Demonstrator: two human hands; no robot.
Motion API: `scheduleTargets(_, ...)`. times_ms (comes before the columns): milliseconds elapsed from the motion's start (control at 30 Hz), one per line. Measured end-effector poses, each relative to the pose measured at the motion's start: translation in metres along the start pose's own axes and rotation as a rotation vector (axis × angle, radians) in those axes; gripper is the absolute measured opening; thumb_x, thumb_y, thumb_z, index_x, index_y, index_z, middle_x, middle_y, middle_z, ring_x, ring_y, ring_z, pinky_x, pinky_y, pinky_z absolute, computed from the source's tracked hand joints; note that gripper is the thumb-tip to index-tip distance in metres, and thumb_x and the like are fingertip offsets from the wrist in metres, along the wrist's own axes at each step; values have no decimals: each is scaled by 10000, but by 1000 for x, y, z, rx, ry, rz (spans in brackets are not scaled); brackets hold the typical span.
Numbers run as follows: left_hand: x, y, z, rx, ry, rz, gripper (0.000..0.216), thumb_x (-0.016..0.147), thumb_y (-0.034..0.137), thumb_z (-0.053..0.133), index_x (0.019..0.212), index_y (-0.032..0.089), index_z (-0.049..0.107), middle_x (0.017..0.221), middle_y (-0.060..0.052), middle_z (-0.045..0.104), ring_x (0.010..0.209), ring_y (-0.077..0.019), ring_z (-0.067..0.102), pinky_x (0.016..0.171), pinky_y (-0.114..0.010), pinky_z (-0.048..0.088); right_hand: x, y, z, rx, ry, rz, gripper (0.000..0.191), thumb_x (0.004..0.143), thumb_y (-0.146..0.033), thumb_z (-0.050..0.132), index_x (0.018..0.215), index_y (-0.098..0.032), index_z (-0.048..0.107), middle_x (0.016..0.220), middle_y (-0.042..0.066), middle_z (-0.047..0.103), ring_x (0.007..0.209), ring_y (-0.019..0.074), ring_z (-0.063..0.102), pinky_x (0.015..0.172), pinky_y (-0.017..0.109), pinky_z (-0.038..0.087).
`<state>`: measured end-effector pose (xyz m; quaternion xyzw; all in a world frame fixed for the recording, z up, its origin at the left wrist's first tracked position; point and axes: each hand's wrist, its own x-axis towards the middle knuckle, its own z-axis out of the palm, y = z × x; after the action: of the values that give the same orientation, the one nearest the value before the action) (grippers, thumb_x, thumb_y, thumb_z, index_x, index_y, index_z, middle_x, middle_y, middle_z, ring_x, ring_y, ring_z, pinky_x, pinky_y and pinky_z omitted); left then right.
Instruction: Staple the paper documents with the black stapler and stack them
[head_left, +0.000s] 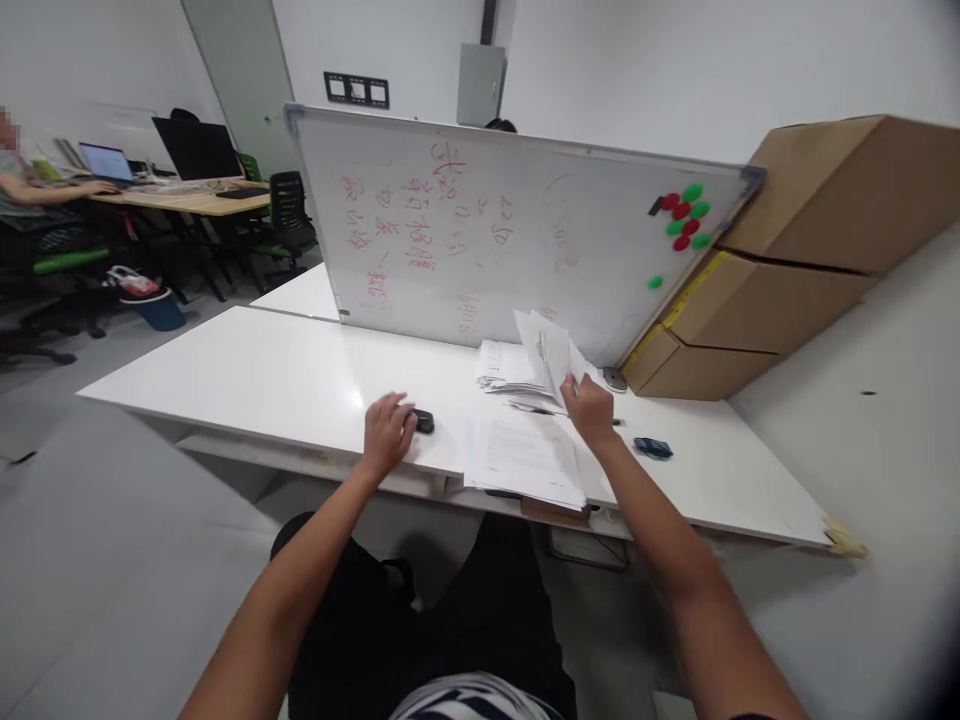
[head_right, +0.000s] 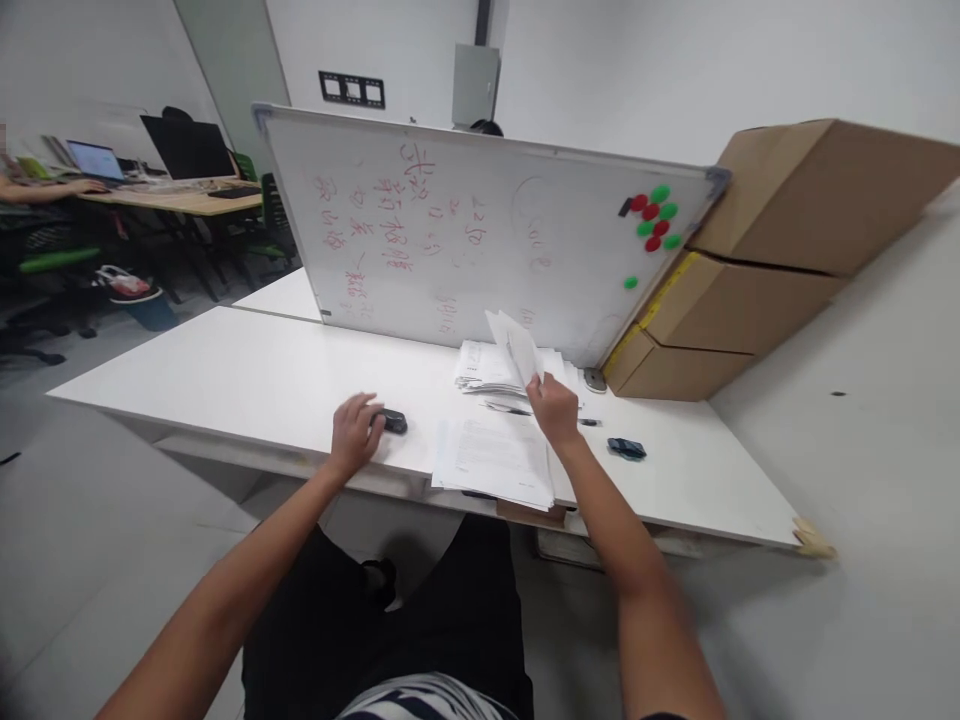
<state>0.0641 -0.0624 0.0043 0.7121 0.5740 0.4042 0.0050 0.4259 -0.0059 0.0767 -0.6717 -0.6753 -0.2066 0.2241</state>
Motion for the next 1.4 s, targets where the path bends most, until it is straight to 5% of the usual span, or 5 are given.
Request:
scheduleTargets(100,-32,64,1,-443,-90,-33,453,931,551,346,1194,240,543,1244,-119,591,1231,-273,495,1039,-493,378,-66,3,-31,130,8,-89,486,966,-390,271,881,-152,686,689,151,665,787,268,672,703,364,526)
scheduleTargets(300,-52,166,-20,-1398,-497,-650,709,914,675,128,1355,241,476,1253,-118,619,1175,-286,565,926,-465,490,-171,-40,-55,431,51,-560,227,915,-258,500,1081,-274,654,1206,82,661,1229,235,547,985,423,509)
scheduleTargets(533,-85,138,-24,-1582,-349,-1094,462,868,438,594,1181,98,621,1202,-152,653,1121,-274,602,967,-374,490,-213,-65,-47,524,79,-631,381,849,-108,503,1219,-140,586,1283,167,604,1322,299,438,1001,492,454)
scheduleTargets(867,-106,111,8,-1303,-269,-1117,525,824,591,576,1077,138,652,1031,-135,714,825,-202,687,670,-290,549,-251,-92,-35,427,-126,-159,590,876,-38,356,1441,-206,382,1429,122,484,1368,250,381,1102,511,298)
scheduleTargets(1400,-107,108,2,-1213,-552,-1075,436,716,527,686,909,139,725,802,-74,718,658,-152,624,606,-248,487,-237,-94,-41,346,-365,-217,537,892,-92,359,1404,-233,440,1514,96,367,1437,303,216,1116,645,134)
